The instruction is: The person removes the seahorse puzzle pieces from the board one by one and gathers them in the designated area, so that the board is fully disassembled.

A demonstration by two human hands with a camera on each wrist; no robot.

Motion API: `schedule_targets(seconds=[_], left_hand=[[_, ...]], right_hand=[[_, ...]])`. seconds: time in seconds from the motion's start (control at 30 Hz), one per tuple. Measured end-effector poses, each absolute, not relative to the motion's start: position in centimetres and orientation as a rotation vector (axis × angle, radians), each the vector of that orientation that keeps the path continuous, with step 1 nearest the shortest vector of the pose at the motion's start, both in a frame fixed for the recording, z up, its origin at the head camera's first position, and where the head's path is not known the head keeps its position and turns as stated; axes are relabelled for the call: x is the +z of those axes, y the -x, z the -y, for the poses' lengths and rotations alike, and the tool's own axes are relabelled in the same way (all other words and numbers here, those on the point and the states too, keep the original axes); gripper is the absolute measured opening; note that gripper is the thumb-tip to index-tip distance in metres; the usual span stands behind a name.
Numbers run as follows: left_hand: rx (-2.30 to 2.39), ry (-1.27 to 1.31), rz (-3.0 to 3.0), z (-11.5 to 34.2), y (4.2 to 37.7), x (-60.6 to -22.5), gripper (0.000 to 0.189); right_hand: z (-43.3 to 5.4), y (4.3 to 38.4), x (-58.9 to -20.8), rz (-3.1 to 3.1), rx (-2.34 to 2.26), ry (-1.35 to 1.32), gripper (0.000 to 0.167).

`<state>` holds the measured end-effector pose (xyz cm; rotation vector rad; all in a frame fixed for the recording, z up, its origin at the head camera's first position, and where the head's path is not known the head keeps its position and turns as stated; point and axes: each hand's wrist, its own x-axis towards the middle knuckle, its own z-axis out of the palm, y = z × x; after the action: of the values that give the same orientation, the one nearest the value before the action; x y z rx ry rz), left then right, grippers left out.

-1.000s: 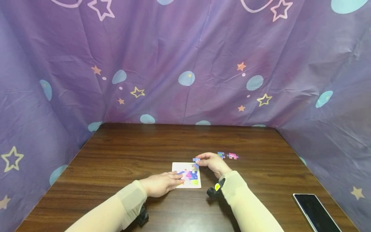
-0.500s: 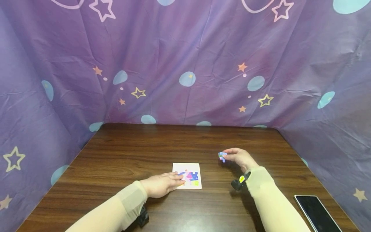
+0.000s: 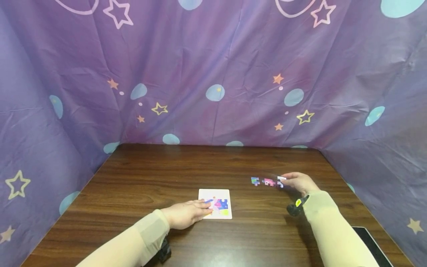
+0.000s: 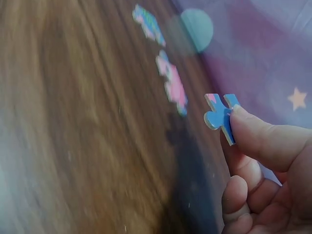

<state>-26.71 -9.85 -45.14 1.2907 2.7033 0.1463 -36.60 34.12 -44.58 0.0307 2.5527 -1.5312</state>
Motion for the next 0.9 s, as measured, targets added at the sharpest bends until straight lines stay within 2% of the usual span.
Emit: schedule_targets(seconds=[0.43, 0.63, 0.9], left_hand=[[0.13, -1.28, -2.706, 9.8, 26.7, -45.1, 0.042], [0.127, -1.3, -2.711, 9.9, 26.7, -45.0, 0.042], [0.168, -1.35, -2.699, 10.0, 26.6, -44.8, 0.041]], right_hand=[[-34.6, 37.0, -45.8, -2.696, -1.408, -0.078, 0.045], [-33.9, 36.6, -45.5, -2.86, -1.232, -0.083, 0.038], [-34.1, 37.0, -46.3, -2.839, -1.17, -0.149, 0.049]])
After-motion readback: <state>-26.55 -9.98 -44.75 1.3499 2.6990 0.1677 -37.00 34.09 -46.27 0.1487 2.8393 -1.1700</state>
